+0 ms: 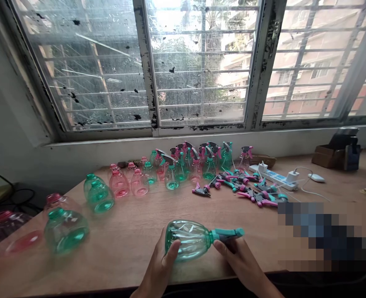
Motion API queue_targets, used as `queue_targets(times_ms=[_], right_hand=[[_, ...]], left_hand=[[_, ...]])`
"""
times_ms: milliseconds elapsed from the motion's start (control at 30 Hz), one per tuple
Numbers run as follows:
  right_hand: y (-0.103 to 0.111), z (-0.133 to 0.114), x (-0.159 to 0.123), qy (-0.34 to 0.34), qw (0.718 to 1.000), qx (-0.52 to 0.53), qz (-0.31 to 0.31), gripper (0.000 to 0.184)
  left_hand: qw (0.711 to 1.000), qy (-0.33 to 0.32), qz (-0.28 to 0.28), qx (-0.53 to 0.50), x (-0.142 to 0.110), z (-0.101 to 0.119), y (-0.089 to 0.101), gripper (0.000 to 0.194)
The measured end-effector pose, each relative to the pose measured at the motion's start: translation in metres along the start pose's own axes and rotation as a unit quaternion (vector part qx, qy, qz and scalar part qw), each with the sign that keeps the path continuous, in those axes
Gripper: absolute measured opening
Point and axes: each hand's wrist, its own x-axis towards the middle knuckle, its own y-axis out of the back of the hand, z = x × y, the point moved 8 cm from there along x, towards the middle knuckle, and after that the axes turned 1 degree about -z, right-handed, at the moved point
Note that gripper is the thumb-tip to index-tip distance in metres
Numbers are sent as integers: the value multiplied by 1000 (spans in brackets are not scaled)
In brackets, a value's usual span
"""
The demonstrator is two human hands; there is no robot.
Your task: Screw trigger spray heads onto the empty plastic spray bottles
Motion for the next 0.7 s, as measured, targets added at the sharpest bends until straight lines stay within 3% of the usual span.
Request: queue_targets(times_ms=[167, 300, 367, 467, 600, 700], right_hand=[[-2, 6, 8, -33, 997, 68, -11, 47], [-1, 19, 11, -63, 995, 76, -28, 59], [2, 24, 12, -74, 994, 77, -28, 57], [18, 23, 19, -76, 993, 90, 10, 46], [48, -19, 50, 28, 992, 92, 79, 42], [58, -62, 86, 112, 990, 10, 81, 43]], left_hand=[[998, -3, 58, -20, -4, 6, 1, 65], [1000, 7, 18, -24, -2, 1, -5, 66], [1000, 9, 4, -30, -1, -4, -7, 70], [999, 16, 29, -35, 0, -13, -6, 78], [1000, 9, 17, -19, 1, -17, -10, 79], [1000, -2, 17, -24, 2, -14, -8, 72]])
